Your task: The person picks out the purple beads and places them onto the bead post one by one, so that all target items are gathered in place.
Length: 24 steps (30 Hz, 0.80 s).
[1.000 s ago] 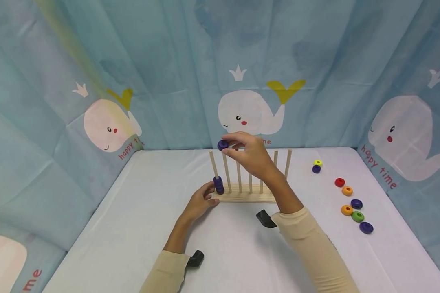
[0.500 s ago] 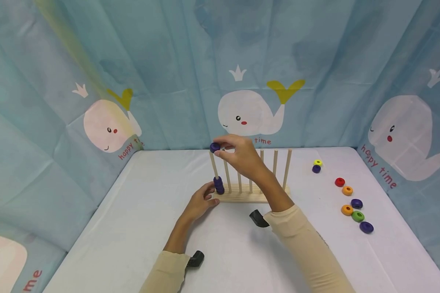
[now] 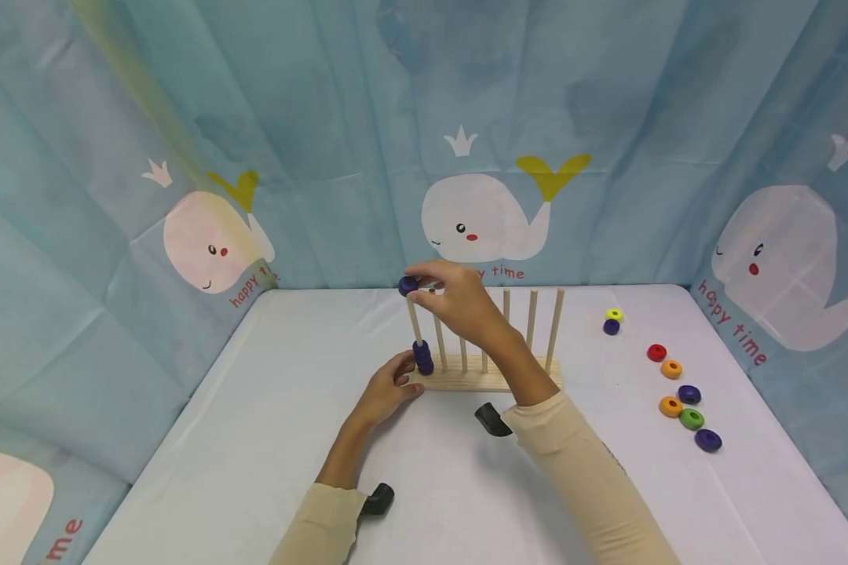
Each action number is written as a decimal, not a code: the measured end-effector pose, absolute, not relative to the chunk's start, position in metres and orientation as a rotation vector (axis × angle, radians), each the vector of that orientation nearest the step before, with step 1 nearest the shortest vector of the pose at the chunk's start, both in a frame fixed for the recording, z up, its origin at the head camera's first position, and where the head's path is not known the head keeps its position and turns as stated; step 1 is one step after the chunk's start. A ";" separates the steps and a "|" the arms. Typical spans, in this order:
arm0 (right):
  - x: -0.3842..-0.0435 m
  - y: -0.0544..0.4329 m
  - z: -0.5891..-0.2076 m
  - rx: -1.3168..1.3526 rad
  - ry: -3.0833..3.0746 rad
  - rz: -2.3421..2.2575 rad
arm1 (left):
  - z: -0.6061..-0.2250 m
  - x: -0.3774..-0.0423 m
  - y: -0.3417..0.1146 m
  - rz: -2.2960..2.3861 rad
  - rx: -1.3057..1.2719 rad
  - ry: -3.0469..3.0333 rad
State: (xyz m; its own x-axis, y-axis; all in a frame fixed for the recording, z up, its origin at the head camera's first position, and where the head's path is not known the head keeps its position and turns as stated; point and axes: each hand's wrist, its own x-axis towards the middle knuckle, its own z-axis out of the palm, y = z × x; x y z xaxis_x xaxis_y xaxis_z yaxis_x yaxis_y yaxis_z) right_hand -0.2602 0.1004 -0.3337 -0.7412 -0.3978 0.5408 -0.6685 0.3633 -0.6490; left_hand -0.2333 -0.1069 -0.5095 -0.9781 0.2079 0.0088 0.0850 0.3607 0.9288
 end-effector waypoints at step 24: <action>-0.251 0.110 -0.332 0.869 -2.348 1.325 | -0.510 -0.234 -0.107 1.681 0.246 2.496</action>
State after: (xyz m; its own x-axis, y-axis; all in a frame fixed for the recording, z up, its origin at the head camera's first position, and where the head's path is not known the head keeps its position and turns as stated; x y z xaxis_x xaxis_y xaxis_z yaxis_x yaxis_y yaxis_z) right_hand -0.2508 0.1100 -0.3324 -0.7686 -0.3543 0.5327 -0.6391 0.3890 -0.6635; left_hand -0.2338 -0.1067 -0.5099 -0.9793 0.2020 -0.0103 0.0663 0.3690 0.9271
